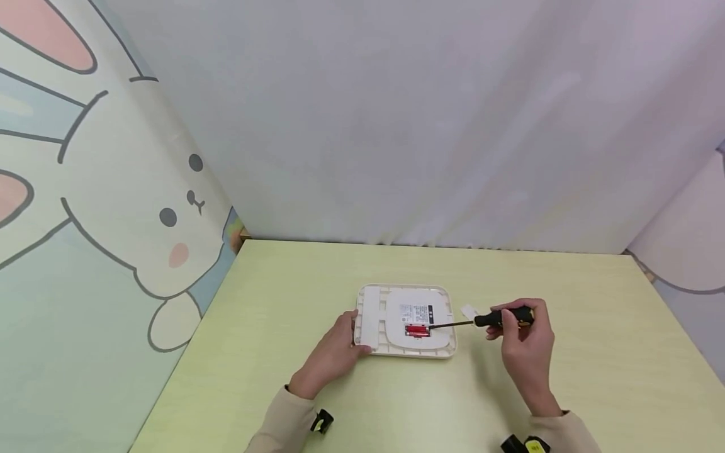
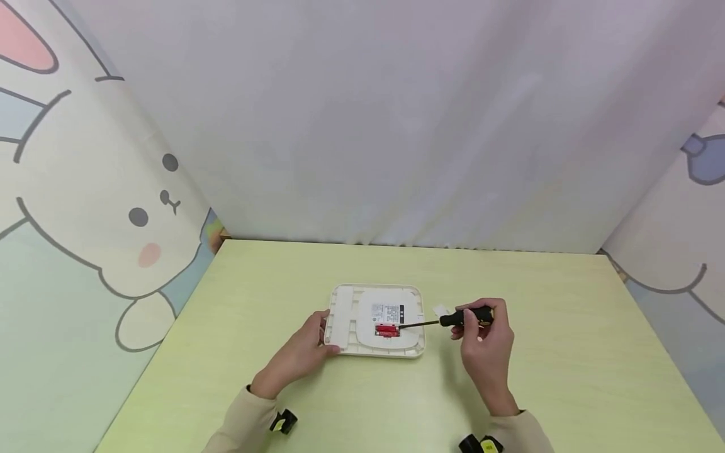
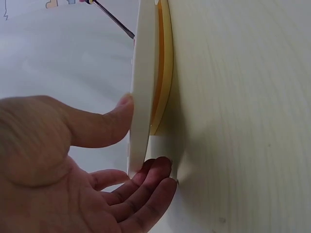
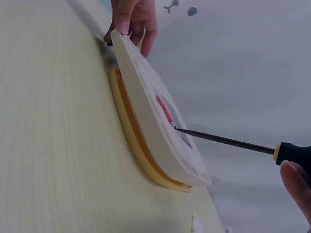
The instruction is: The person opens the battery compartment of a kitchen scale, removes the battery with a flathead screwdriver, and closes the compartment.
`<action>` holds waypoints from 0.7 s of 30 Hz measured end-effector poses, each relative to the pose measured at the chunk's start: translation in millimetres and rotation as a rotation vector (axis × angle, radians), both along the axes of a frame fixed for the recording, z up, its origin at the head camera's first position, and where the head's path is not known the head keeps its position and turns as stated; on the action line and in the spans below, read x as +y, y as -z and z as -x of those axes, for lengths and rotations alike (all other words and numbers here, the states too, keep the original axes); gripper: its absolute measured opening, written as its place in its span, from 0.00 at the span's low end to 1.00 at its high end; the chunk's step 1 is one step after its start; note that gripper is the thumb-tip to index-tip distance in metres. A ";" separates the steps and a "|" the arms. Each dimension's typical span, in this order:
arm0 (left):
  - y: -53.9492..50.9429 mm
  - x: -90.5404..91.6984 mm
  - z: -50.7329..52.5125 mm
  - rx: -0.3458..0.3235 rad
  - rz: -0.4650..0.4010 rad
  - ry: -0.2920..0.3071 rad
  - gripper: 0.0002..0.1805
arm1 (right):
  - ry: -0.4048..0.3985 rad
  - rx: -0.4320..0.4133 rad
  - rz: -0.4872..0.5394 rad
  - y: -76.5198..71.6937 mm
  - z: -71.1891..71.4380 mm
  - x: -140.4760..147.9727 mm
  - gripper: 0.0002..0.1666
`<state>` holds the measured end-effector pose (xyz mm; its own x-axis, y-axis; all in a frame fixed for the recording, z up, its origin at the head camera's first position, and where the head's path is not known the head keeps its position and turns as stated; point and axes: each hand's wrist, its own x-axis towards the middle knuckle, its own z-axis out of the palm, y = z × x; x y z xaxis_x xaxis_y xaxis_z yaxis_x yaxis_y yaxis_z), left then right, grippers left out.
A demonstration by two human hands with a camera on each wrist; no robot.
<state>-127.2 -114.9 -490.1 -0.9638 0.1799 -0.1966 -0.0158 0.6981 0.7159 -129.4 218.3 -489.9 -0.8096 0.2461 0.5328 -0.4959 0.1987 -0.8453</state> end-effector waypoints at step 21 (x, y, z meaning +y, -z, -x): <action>-1.3 1.4 0.4 -0.003 0.014 0.007 0.44 | 0.001 -0.183 0.434 26.6 -3.3 8.8 0.02</action>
